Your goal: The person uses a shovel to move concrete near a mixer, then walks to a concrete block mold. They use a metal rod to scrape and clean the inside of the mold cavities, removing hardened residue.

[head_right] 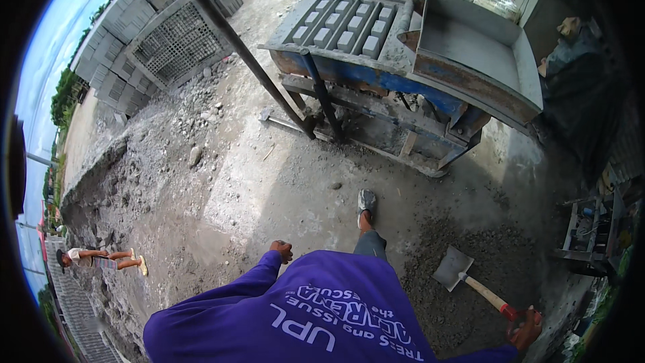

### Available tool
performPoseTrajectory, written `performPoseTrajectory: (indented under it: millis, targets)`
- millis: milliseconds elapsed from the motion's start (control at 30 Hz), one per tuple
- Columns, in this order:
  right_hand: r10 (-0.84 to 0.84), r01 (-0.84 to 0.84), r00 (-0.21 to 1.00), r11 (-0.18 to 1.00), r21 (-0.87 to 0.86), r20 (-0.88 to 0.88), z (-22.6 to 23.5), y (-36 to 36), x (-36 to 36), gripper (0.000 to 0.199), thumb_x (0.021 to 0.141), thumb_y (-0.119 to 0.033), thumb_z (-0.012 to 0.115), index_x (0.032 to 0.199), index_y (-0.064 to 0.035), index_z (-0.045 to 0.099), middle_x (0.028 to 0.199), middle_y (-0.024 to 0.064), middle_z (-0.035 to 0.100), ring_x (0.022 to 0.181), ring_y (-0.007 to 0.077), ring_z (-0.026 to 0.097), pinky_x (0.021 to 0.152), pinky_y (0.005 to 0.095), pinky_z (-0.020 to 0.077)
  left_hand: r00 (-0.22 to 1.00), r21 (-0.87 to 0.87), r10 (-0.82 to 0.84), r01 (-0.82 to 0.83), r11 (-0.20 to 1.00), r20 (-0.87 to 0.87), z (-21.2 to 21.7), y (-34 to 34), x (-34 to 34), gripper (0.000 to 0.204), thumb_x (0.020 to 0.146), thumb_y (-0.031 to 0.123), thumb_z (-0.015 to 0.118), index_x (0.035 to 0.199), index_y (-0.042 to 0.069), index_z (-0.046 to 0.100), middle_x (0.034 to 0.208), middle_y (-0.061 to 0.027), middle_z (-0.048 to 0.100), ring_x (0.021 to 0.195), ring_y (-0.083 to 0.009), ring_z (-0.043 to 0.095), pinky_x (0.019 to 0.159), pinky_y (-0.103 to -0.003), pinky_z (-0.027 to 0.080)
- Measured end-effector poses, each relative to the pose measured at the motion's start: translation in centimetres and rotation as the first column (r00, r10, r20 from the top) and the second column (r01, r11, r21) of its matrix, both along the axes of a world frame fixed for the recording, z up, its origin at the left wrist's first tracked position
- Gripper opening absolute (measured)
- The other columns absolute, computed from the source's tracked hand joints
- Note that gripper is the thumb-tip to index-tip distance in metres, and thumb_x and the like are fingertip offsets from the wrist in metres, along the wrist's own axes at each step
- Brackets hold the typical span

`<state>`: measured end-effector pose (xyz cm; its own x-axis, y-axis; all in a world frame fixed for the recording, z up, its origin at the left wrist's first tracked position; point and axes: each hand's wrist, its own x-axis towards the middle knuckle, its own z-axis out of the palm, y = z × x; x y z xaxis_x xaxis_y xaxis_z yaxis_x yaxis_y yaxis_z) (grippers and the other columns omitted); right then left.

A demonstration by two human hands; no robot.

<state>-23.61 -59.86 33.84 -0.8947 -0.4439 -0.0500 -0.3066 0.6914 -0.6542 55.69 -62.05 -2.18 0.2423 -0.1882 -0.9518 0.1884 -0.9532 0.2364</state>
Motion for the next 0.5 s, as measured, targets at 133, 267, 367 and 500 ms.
performPoseTrajectory:
  millis: [133, 267, 367, 500]
  targets:
    - [-0.077, 0.082, 0.996, 0.987, 0.138, -0.042, -2.8, -2.3, -5.6, 0.048, 0.078, -0.048, 0.073, 0.101, -0.0069, 0.062, 0.068, 0.0011, 0.047, 0.051, 0.0110, 0.042, 0.039, 0.0271, 0.0309, 0.650, -0.044, -0.706, 0.743, 0.667, 0.282, 3.4, -11.0, -4.0, 0.047, 0.081, 0.042, 0.061, 0.105, 0.003, 0.070, 0.105, -0.0180, 0.071, 0.093, -0.0312, 0.069, 0.083, -0.038, 0.054]
    - [-0.064, 0.065, 0.998, 0.989, 0.131, -0.009, -7.2, -6.5, -8.6, 0.049, 0.079, -0.045, 0.073, 0.106, -0.0062, 0.060, 0.075, 0.0020, 0.053, 0.050, 0.0109, 0.041, 0.040, 0.0263, 0.0321, 0.828, -0.294, -0.505, 0.560, 0.775, 0.245, 11.6, -23.7, -5.3, 0.040, 0.090, 0.036, 0.058, 0.110, 0.002, 0.063, 0.089, -0.0125, 0.071, 0.072, -0.0209, 0.069, 0.060, -0.033, 0.055]
    - [0.010, -0.014, 0.999, 0.995, 0.095, 0.040, -8.4, -10.0, -12.5, 0.047, 0.079, -0.041, 0.074, 0.106, -0.0058, 0.059, 0.077, 0.0020, 0.055, 0.050, 0.0108, 0.042, 0.041, 0.0270, 0.0342, 0.940, -0.507, -0.255, 0.336, 0.793, 0.224, 14.3, -30.2, -5.4, 0.038, 0.092, 0.033, 0.057, 0.113, 0.002, 0.061, 0.086, -0.0114, 0.069, 0.069, -0.0196, 0.068, 0.055, -0.032, 0.053]
    - [0.192, -0.197, 0.980, 0.971, 0.137, 0.045, -7.7, -16.3, -16.4, 0.045, 0.079, -0.038, 0.075, 0.106, -0.0057, 0.058, 0.078, 0.0021, 0.055, 0.051, 0.0110, 0.043, 0.042, 0.0275, 0.0352, 0.956, -0.483, -0.217, 0.288, 0.827, 0.200, 13.5, -32.6, -4.6, 0.036, 0.092, 0.032, 0.058, 0.112, 0.002, 0.060, 0.085, -0.0113, 0.069, 0.067, -0.0200, 0.067, 0.054, -0.032, 0.052]
